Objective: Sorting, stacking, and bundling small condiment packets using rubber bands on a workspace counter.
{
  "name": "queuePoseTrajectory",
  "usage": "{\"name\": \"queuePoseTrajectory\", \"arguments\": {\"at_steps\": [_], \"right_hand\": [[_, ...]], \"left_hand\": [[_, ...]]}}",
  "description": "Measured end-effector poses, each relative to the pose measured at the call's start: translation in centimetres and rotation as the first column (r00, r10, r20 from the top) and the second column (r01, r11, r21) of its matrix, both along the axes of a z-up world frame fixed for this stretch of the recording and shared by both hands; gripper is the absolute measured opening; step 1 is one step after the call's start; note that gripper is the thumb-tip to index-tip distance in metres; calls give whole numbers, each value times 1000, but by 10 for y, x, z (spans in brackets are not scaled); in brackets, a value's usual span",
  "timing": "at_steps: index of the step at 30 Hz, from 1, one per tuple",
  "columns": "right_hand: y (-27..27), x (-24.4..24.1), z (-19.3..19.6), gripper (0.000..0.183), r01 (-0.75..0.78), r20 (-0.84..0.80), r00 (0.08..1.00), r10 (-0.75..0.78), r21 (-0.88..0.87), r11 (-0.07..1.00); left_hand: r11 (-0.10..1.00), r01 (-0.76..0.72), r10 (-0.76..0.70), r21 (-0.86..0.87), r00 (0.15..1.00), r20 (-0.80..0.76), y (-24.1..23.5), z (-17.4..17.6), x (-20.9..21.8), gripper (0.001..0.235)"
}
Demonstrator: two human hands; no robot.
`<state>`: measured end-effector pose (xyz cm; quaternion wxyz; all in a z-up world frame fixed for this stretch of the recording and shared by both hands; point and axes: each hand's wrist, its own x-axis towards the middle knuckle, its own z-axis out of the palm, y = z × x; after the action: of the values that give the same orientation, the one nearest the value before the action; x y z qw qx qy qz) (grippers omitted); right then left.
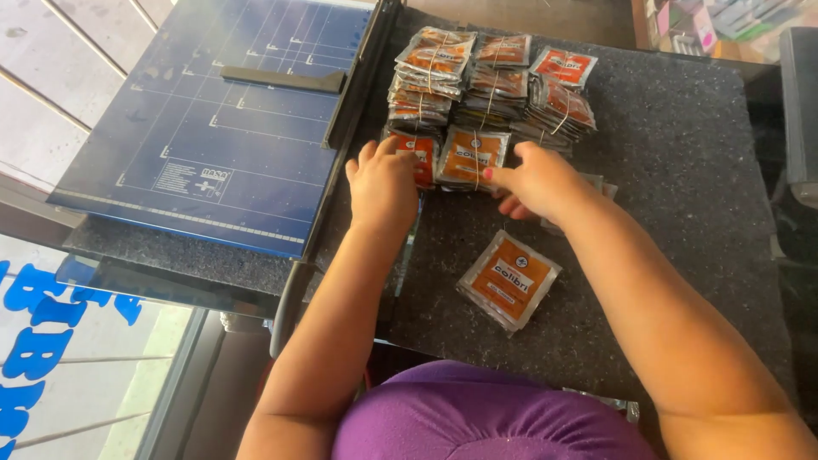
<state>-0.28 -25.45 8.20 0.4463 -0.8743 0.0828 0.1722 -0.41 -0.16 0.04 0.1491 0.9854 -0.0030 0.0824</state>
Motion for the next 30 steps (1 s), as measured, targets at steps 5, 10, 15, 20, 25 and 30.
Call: {"name": "queuePoseTrajectory", "arguments": {"at_steps": [5, 10, 15, 20, 25, 30], "right_hand": [[-32, -64, 49, 43, -102, 243, 945, 219, -417, 903], [-93, -85, 50, 18, -17, 439, 892, 105, -199, 980], [-127, -60, 31, 48, 54, 231, 972, 52, -429, 902], [-147, -30, -12, 76, -69, 171, 965, 198, -565, 822], [-131, -22, 12, 56, 6, -40, 999, -27, -449, 893], [-192, -18, -27, 26, 115, 156, 979, -130, 101, 988]], "left_hand": [[997, 35, -60, 72, 918, 392, -31, 9, -42, 22], [915, 386, -396, -115, 914, -82, -87, 13, -108, 88], [914, 389, -403, -118, 905, -140, -104, -10, -107, 88], [908, 356, -407, -222, 877, -256, -101, -6, -99, 91], [846, 358, -459, -396, 866, -199, -101, -13, -98, 87], [824, 329, -461, -462, 863, -206, -92, -5, -102, 83]]}}
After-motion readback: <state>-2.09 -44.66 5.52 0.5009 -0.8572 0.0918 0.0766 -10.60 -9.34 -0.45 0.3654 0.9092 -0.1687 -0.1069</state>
